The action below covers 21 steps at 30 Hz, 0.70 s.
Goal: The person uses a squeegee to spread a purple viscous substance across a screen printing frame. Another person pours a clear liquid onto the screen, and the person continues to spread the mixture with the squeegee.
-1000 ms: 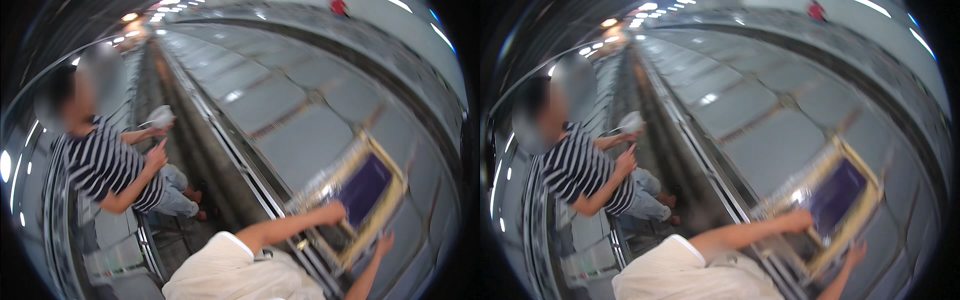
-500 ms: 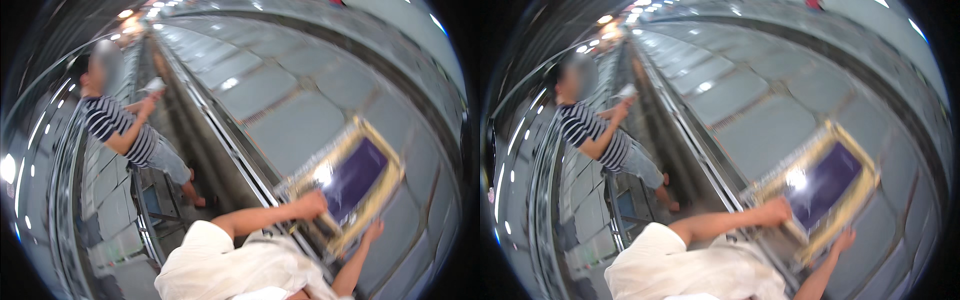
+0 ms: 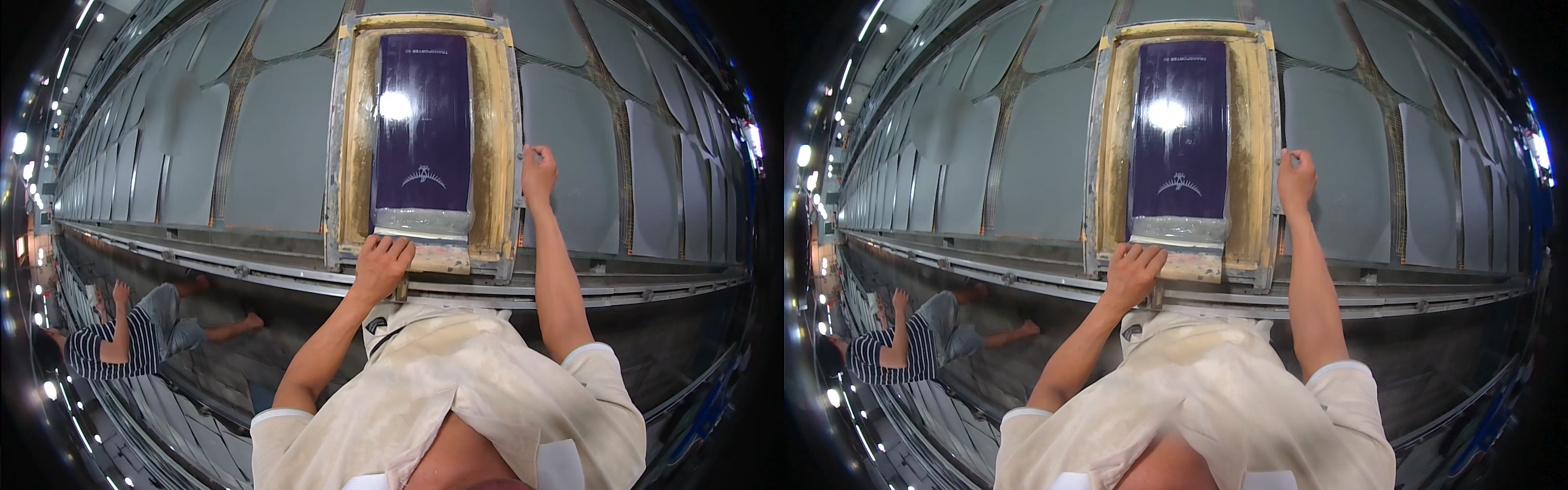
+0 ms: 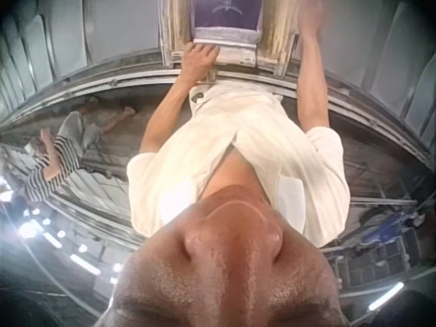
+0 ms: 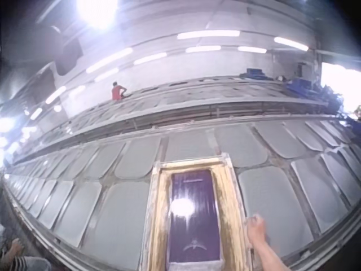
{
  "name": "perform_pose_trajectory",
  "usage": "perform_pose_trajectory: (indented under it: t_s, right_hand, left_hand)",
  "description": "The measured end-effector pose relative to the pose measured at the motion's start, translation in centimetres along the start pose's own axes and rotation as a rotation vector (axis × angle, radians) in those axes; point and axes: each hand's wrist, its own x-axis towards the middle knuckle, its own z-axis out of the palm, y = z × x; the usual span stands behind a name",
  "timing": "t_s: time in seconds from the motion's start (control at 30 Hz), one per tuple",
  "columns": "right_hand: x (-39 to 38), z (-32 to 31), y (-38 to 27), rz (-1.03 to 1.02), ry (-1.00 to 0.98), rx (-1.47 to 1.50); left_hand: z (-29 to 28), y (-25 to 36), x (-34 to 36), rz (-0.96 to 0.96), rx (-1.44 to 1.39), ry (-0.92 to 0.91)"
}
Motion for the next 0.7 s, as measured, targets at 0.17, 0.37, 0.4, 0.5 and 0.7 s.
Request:
perform_pose_trajectory:
  t_s: [0.17, 0.37, 0.4, 0.5, 0.7]
  right_hand:
    - [-0.5, -0.1, -0.1, 0.064, -0.025, -0.013]
    - [-0.4, 0.7, -0.5, 0.034, -0.058, -0.009]
    - [-0.5, 0.1, -1.3, 0.088, -0.070, -0.019]
    - [-0.5, -0.2, -1.3, 0.134, -0.074, -0.025]
    - [-0.7, -0.2, -0.8, 0.020, -0.011, 0.024]
  left_hand:
    - [1.3, -5.3, 6.0, 0.025, 0.063, 0.060]
    - [4.1, -17.1, 20.0, 0.004, 0.116, 0.144]
    - [4.5, -18.7, 23.0, 0.004, 0.132, 0.149]
    - [4.8, -23.0, 31.1, 0.051, 0.171, 0.148]
    - [1.3, -24.8, 37.2, 0.044, 0.086, 0.069]
